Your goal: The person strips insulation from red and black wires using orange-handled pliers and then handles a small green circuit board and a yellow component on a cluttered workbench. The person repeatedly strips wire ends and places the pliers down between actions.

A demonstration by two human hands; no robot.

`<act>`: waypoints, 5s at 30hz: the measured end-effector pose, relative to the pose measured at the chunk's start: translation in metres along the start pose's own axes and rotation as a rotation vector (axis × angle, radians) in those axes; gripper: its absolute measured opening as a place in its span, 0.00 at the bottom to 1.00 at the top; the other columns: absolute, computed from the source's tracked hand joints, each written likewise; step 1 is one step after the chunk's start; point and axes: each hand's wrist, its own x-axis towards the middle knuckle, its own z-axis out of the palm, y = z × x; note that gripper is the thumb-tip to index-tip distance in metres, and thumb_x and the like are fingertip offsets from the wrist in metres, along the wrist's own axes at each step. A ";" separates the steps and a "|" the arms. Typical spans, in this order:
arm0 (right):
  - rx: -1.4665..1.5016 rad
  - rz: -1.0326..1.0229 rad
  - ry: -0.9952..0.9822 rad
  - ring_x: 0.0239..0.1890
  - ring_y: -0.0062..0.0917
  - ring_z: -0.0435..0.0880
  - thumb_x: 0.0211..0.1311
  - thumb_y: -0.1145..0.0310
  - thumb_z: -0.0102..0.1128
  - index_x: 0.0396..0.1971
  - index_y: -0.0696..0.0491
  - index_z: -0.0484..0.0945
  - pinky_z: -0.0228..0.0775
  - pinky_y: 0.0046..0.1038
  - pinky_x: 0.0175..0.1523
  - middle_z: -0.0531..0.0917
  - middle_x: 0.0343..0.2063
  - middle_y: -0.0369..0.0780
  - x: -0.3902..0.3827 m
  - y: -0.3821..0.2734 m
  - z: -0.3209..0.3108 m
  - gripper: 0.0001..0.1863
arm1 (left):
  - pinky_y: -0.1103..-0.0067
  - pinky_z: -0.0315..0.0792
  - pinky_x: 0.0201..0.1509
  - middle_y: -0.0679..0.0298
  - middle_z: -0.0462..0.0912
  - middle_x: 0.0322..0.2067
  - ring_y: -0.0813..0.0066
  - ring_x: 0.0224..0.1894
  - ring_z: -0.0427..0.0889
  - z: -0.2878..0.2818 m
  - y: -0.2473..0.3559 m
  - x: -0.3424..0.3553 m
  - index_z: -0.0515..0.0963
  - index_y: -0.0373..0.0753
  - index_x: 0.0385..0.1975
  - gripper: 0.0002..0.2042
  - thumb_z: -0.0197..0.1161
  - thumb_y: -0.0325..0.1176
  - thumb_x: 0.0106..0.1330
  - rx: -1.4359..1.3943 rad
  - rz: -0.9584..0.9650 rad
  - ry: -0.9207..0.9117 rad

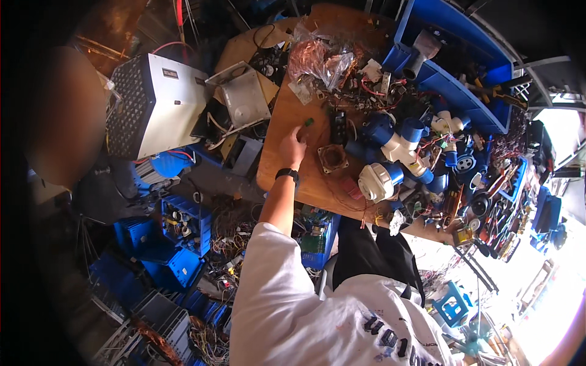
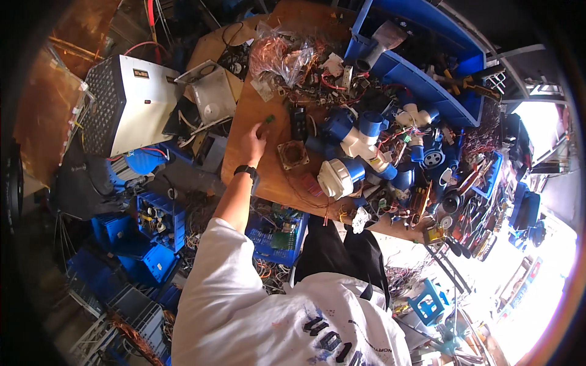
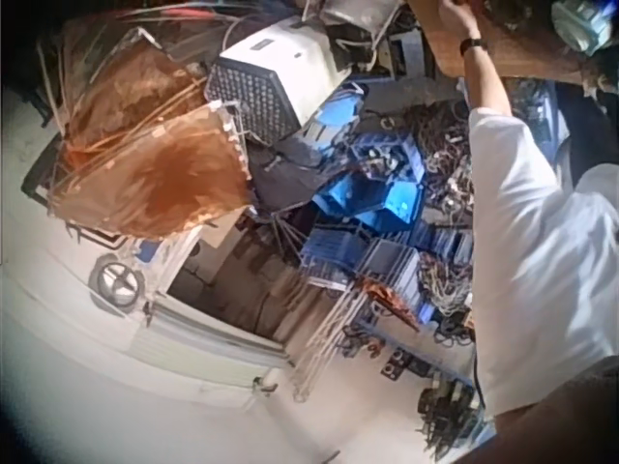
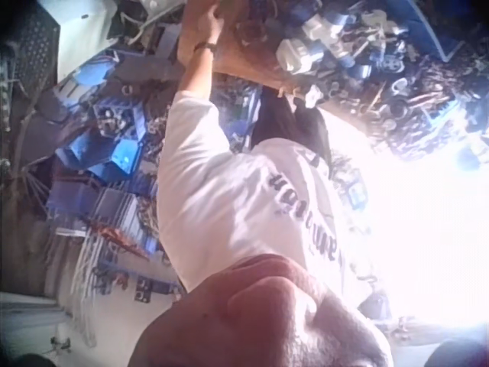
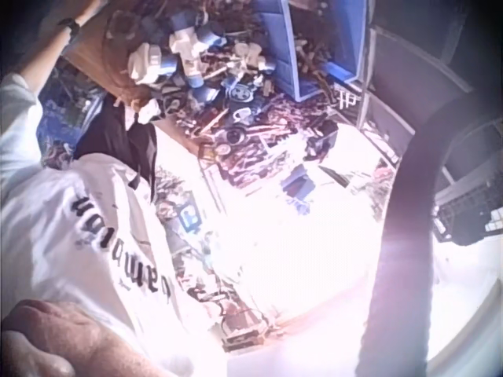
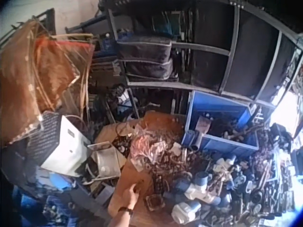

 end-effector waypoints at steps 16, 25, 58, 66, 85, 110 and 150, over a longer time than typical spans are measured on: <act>0.029 0.048 -0.078 0.39 0.39 0.81 0.61 0.52 0.52 0.38 0.53 0.80 0.73 0.41 0.42 0.83 0.34 0.45 -0.009 -0.005 0.020 0.19 | 0.64 0.75 0.37 0.58 0.79 0.35 0.54 0.36 0.80 0.000 0.045 0.026 0.78 0.44 0.35 0.08 0.65 0.32 0.55 0.279 0.255 0.041; 0.048 0.047 -0.093 0.38 0.37 0.81 0.62 0.52 0.52 0.38 0.53 0.80 0.73 0.40 0.41 0.83 0.33 0.43 -0.011 -0.007 0.028 0.19 | 0.63 0.74 0.41 0.56 0.80 0.37 0.52 0.38 0.79 0.028 0.077 0.063 0.78 0.42 0.40 0.11 0.62 0.35 0.59 0.116 0.314 -0.050; 0.079 0.046 -0.110 0.33 0.32 0.81 0.63 0.51 0.54 0.39 0.53 0.79 0.74 0.36 0.37 0.82 0.30 0.40 -0.013 -0.001 0.044 0.19 | 0.63 0.76 0.38 0.53 0.84 0.30 0.52 0.33 0.83 0.008 0.007 0.067 0.83 0.40 0.38 0.12 0.62 0.39 0.60 0.179 -0.110 0.009; 0.087 0.041 -0.106 0.32 0.31 0.81 0.63 0.51 0.54 0.39 0.53 0.79 0.74 0.35 0.36 0.82 0.29 0.39 -0.017 0.002 0.045 0.19 | 0.64 0.74 0.50 0.52 0.73 0.53 0.51 0.52 0.75 -0.011 0.037 0.034 0.77 0.42 0.50 0.20 0.66 0.35 0.56 0.231 0.248 -0.059; 0.083 0.065 0.061 0.30 0.28 0.81 0.64 0.50 0.55 0.39 0.53 0.79 0.75 0.33 0.34 0.82 0.27 0.36 -0.035 0.044 -0.011 0.20 | 0.62 0.75 0.46 0.46 0.75 0.43 0.47 0.45 0.78 -0.007 0.038 0.007 0.70 0.30 0.48 0.28 0.63 0.51 0.61 0.284 -0.115 0.253; 0.875 1.096 0.592 0.26 0.25 0.83 0.63 0.67 0.61 0.38 0.58 0.80 0.75 0.25 0.29 0.83 0.25 0.39 -0.242 0.483 -0.107 0.10 | 0.65 0.74 0.46 0.42 0.80 0.37 0.48 0.39 0.81 -0.134 -0.031 -0.266 0.74 0.24 0.40 0.15 0.60 0.33 0.64 0.462 -0.159 0.012; 0.729 1.250 -0.332 0.22 0.22 0.79 0.58 0.62 0.64 0.40 0.56 0.80 0.69 0.24 0.24 0.83 0.25 0.37 -0.210 0.533 -0.040 0.14 | 0.66 0.75 0.45 0.46 0.81 0.36 0.51 0.39 0.81 -0.142 0.113 -0.335 0.76 0.27 0.40 0.13 0.63 0.30 0.61 0.503 -0.049 0.091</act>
